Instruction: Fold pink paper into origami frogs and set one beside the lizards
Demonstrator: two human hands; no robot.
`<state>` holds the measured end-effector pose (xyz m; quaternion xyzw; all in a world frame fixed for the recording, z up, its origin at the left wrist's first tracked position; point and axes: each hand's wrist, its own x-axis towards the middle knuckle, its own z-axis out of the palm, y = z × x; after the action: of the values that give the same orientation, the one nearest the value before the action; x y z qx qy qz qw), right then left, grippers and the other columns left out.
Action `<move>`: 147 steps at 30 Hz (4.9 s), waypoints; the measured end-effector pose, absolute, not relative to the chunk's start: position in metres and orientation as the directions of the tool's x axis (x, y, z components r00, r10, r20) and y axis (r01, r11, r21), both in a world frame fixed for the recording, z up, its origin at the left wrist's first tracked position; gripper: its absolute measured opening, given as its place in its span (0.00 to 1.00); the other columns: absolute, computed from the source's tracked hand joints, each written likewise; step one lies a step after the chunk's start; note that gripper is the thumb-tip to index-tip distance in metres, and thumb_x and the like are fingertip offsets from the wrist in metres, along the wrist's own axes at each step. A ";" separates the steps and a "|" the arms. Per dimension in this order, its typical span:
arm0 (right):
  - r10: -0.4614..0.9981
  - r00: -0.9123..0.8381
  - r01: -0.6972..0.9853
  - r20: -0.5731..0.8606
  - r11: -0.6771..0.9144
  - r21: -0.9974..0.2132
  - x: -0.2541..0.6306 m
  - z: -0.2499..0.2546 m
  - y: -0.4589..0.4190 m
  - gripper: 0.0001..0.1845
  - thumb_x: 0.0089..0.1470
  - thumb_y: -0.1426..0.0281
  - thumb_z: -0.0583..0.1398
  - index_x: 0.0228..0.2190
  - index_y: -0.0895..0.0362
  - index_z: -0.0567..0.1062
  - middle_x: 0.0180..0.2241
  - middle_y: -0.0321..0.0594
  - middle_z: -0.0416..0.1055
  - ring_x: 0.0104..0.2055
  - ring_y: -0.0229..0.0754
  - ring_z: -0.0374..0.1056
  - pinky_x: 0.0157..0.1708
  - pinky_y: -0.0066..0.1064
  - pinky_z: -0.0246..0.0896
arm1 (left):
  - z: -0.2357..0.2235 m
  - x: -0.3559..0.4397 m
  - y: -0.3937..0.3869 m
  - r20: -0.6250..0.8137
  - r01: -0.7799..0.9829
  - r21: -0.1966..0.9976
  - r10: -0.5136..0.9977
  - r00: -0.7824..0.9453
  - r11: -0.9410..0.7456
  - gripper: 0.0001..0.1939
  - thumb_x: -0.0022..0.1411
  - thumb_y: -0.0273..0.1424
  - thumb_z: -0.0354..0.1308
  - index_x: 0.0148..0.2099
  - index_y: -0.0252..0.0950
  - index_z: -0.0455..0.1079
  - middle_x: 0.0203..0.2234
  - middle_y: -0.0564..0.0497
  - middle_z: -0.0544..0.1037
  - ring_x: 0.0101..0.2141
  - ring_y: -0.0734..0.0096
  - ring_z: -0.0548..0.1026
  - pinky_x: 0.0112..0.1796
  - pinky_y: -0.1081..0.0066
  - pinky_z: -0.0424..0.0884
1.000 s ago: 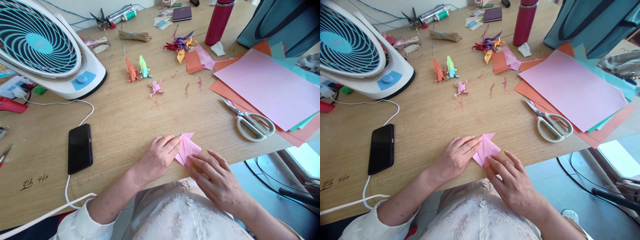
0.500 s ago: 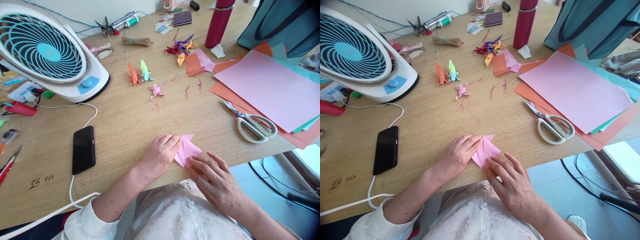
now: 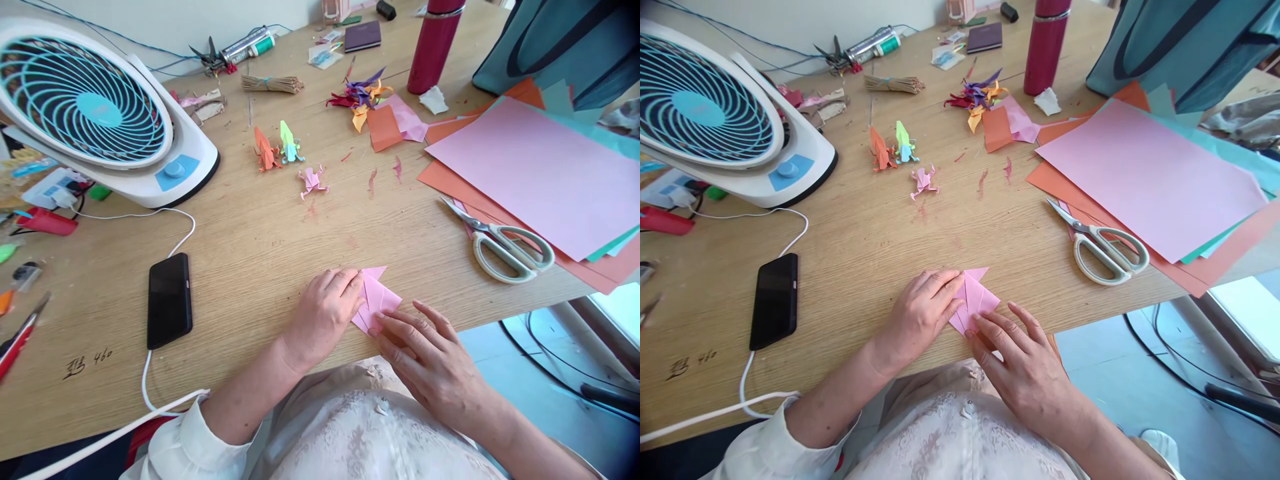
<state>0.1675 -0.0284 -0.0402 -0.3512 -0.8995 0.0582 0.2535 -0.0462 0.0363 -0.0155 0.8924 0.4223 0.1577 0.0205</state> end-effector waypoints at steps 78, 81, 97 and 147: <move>0.737 -0.580 0.681 0.346 0.672 -0.291 0.165 -0.046 -0.038 0.16 0.61 0.78 0.58 0.50 0.56 0.74 0.58 0.44 0.71 0.61 0.48 0.65 0.66 0.51 0.42 | 0.006 -0.048 0.031 0.000 0.796 0.534 0.942 0.336 -0.284 0.12 0.68 0.22 0.47 0.45 0.35 0.71 0.41 0.47 0.78 0.42 0.66 0.75 0.42 0.67 0.69; 0.732 -0.588 0.676 0.345 0.679 -0.287 0.166 -0.050 -0.039 0.16 0.61 0.77 0.58 0.51 0.55 0.73 0.59 0.44 0.70 0.61 0.48 0.64 0.67 0.52 0.41 | 0.015 -0.044 0.042 -0.159 0.861 0.484 0.951 0.264 -0.158 0.10 0.70 0.27 0.49 0.39 0.36 0.71 0.36 0.49 0.79 0.36 0.67 0.76 0.36 0.69 0.67; 0.686 -0.588 0.641 0.429 0.719 -0.270 0.166 -0.057 -0.038 0.16 0.62 0.76 0.57 0.52 0.58 0.73 0.59 0.46 0.70 0.62 0.48 0.62 0.68 0.51 0.39 | 0.004 -0.016 0.052 -0.116 0.952 0.246 0.969 0.218 -0.185 0.18 0.72 0.41 0.48 0.34 0.37 0.71 0.28 0.49 0.80 0.28 0.66 0.75 0.26 0.69 0.52; 0.723 -0.598 0.663 0.346 0.689 -0.294 0.165 -0.052 -0.037 0.14 0.66 0.71 0.55 0.51 0.57 0.73 0.62 0.50 0.66 0.65 0.51 0.58 0.67 0.54 0.39 | -0.021 -0.028 0.010 0.184 0.824 0.086 0.822 0.540 -0.560 0.17 0.72 0.33 0.49 0.61 0.39 0.66 0.59 0.47 0.71 0.61 0.57 0.64 0.56 0.51 0.62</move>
<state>0.1646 -0.0369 -0.0515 -0.3888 -0.8912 0.0673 0.2237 -0.0284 0.0105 -0.0207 0.8774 0.4688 0.1017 -0.0055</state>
